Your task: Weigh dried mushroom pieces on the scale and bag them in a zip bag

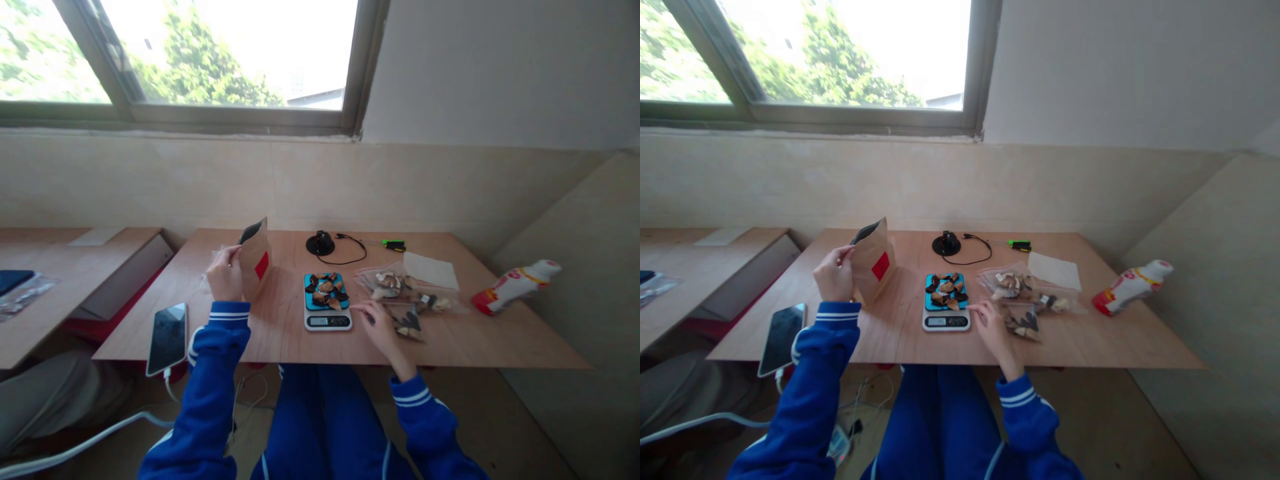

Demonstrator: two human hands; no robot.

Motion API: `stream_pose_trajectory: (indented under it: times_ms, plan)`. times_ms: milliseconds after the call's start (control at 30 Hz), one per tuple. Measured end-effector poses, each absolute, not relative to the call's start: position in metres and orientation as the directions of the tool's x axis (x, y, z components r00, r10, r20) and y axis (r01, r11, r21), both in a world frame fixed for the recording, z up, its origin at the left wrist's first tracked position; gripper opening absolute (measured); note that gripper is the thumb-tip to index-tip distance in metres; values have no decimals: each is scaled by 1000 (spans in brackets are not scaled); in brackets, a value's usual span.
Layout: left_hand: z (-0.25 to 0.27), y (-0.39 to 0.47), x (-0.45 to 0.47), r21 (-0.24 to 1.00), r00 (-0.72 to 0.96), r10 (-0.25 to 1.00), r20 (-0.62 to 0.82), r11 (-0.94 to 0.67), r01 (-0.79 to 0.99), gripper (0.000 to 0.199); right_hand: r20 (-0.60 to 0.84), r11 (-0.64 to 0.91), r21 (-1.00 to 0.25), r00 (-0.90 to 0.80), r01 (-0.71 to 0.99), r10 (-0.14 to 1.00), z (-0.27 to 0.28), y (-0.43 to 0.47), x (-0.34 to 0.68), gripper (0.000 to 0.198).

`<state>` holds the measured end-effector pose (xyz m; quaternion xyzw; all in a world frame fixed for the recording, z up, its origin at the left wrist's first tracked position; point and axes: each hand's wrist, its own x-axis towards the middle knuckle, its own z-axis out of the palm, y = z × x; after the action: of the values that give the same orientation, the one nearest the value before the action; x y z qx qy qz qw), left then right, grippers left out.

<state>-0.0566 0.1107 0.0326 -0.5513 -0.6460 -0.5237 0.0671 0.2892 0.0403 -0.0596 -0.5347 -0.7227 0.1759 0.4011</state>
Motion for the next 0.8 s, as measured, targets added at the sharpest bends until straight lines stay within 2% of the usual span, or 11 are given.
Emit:
stream_pose_trajectory:
  times_ms: [367, 800]
  plan:
    - [35, 108, -55, 625, -400, 649, 647, -152, 765, 25, 252, 194, -774, 12, 603, 968, -100, -23, 305, 28]
    - [30, 110, -56, 615, -404, 617, 675, -169, 770, 25, 236, 157, -779, 53, 607, 970, -101, -30, 318, 28]
